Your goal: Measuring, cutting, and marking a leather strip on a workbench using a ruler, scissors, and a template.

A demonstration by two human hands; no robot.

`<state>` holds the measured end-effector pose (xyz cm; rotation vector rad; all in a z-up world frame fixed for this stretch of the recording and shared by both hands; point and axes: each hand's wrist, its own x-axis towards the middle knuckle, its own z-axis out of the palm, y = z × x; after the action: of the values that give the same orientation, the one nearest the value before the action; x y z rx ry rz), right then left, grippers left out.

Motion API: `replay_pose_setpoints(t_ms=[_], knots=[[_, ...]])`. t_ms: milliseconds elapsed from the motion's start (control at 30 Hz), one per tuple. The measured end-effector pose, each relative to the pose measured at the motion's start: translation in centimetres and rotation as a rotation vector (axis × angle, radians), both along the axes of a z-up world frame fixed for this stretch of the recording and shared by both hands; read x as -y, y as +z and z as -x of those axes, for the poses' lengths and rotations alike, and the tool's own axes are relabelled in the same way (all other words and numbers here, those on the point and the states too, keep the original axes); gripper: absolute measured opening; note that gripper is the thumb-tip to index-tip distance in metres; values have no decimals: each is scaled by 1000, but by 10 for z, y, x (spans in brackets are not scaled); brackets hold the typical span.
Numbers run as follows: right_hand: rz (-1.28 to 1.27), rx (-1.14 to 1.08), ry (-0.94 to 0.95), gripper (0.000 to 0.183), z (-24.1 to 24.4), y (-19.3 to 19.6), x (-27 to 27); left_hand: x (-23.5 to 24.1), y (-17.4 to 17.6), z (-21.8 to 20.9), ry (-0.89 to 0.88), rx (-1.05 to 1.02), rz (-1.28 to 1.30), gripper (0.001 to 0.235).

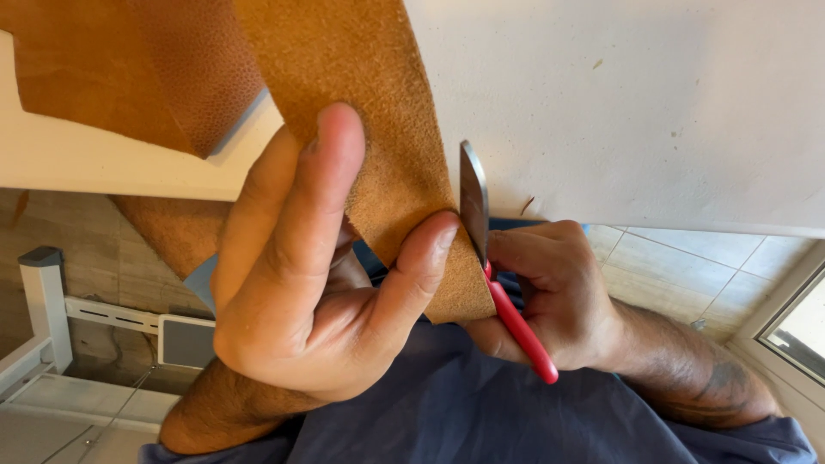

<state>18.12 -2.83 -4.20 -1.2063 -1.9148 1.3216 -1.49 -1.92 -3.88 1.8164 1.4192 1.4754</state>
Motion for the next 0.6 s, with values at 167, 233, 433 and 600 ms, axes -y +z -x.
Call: replay_pose_setpoints(t_ms=[167, 233, 433, 600], knots=[[-16, -2, -30, 25, 5, 2, 0, 2, 2, 5, -43, -27, 27, 62], [-9, -4, -38, 22, 6, 2, 2, 3, 2, 6, -45, -43, 37, 63], [20, -17, -25, 28, 5, 3, -1, 4, 2, 7, -64, -35, 48, 64], [14, -44, -9, 18, 3, 3, -1, 3, -1, 6, -80, -8, 32, 64]])
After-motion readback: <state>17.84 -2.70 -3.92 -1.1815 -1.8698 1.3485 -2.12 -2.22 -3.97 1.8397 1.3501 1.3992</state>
